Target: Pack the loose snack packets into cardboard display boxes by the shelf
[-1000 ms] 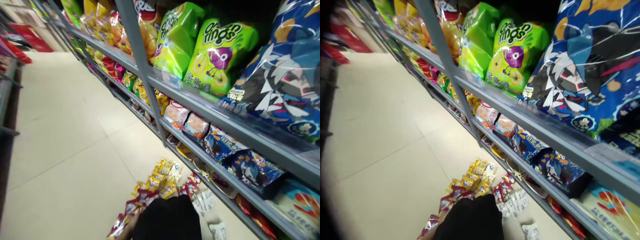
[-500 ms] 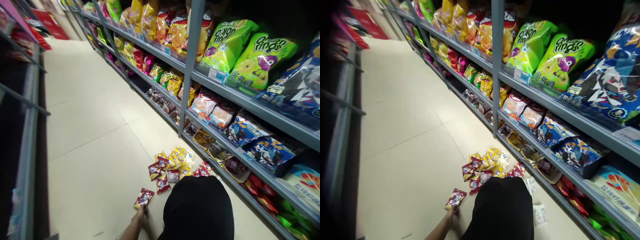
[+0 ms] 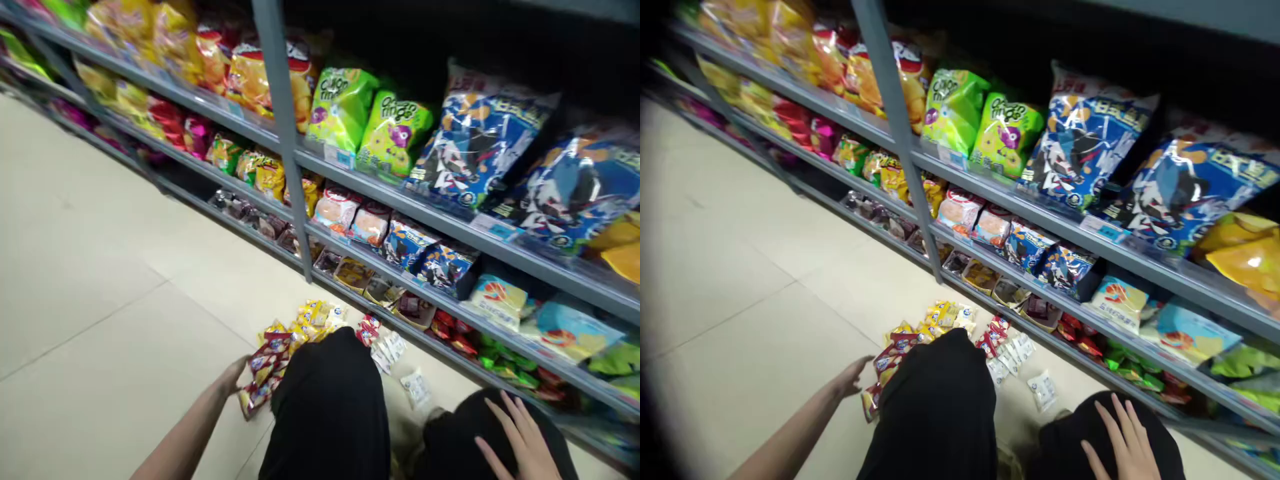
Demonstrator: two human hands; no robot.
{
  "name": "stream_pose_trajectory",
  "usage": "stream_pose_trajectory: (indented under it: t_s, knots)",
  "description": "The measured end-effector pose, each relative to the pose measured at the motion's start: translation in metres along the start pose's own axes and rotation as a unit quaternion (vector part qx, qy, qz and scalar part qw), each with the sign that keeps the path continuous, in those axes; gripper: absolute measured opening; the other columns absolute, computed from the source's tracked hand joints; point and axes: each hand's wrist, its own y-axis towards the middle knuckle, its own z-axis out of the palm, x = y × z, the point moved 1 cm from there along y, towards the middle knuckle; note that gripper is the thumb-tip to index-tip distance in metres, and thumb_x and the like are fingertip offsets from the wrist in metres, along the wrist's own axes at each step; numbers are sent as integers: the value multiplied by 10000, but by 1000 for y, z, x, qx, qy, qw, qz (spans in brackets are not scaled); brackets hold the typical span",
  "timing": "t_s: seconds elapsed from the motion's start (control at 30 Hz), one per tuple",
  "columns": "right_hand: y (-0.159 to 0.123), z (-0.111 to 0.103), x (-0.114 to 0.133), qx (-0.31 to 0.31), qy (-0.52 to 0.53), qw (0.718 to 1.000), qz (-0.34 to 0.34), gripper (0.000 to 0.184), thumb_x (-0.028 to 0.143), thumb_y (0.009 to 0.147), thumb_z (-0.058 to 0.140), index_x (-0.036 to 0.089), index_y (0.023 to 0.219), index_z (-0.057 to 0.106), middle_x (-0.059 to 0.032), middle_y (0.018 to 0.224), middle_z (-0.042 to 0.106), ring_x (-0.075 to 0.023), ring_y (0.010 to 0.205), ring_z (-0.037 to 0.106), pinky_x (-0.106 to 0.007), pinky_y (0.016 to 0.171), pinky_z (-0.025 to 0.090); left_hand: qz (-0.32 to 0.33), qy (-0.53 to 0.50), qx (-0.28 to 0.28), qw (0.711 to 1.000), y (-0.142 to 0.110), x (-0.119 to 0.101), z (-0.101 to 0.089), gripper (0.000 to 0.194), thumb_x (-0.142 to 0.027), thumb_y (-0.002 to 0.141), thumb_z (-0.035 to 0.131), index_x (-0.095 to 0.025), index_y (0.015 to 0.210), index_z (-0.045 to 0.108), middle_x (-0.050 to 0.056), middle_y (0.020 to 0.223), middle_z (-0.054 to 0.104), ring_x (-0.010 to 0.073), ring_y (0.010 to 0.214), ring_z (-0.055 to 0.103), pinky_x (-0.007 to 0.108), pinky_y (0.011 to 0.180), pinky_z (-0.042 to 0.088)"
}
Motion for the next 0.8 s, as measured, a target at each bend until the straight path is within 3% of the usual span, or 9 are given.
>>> stream_pose_trajectory:
  t_s: [0.1, 0.13, 0.23, 0.37, 0.47, 0.53, 0.63, 0.7, 0.8]
  knots:
    - [-2, -3, -3, 3, -1, 999, 49, 565, 547, 933, 476, 207, 1378, 549, -135, 1532, 446, -414, 1464, 316, -633, 1048, 466, 78, -33, 32, 996, -44, -66, -7, 419, -396, 895, 493, -174, 1239, 584, 155, 1404, 546, 257, 1247, 584, 294, 903, 553]
    - [-1, -2, -5, 6, 3, 998, 58, 564, 551, 937, 463, 195, 1363, 563, -139, 1527, 451, -411, 1467, 311, -627, 1071, 442, 116, -50, 51, 991, -69, -85, -8, 432, -403, 899, 506, -189, 1267, 573, 128, 1449, 522, 225, 1280, 562, 270, 971, 522]
    - [12, -6, -7, 31, 7, 997, 74, 552, 519, 945, 454, 161, 1339, 600, -150, 1523, 455, -399, 1469, 309, -608, 1123, 377, 288, -105, 143, 941, -173, -127, -5, 492, -465, 886, 577, -211, 1307, 571, 82, 1551, 435, 249, 1414, 423, 373, 1139, 409]
    - [46, -28, 16, 174, 16, 983, 58, 583, 432, 921, 570, 160, 1437, 541, -152, 1531, 454, -347, 1443, 381, -549, 1175, 313, 463, -9, 146, 874, -321, -138, 8, 574, -561, 848, 618, -266, 1340, 600, 50, 1513, 497, 280, 1450, 371, 432, 1217, 275]
    - [80, -37, 40, 331, 56, 942, 18, 597, 391, 844, 679, 174, 1393, 591, -179, 1416, 573, -365, 1307, 537, -507, 1089, 409, 522, 70, 207, 825, -381, -140, 40, 560, -586, 843, 608, -253, 1291, 647, 50, 1493, 521, 288, 1420, 418, 402, 1199, 305]
    - [108, -24, 52, 412, 85, 907, -1, 634, 443, 782, 743, 174, 1345, 630, -191, 1261, 669, -398, 1163, 626, -493, 950, 489, 531, 105, 251, 803, -387, -148, 73, 502, -560, 863, 585, -231, 1229, 679, 57, 1432, 578, 276, 1353, 495, 374, 1155, 362]
    - [155, 29, 57, 470, 130, 873, 6, 653, 421, 707, 822, 192, 1297, 666, -146, 1263, 679, -353, 1165, 628, -402, 948, 477, 516, 175, 270, 794, -359, -167, 130, 419, -500, 913, 506, -186, 1104, 707, 73, 1158, 724, 255, 1125, 647, 349, 1005, 478]
    - [183, 79, 56, 483, 129, 865, 40, 503, 365, 688, 846, 177, 1142, 737, -110, 1167, 720, -300, 1099, 661, -334, 915, 486, 507, 294, 187, 788, -328, -175, 162, 440, -448, 980, 393, -149, 1042, 710, 108, 1068, 741, 269, 1046, 678, 369, 931, 504]
    - [212, 149, 56, 441, 101, 885, 113, 473, 280, 818, 753, 120, 1253, 654, -157, 1288, 649, -288, 1179, 612, -374, 961, 475, 433, 541, 48, 719, -290, -175, 190, 452, -401, 983, 430, -67, 1089, 716, 235, 1132, 707, 370, 1099, 666, 450, 906, 504]
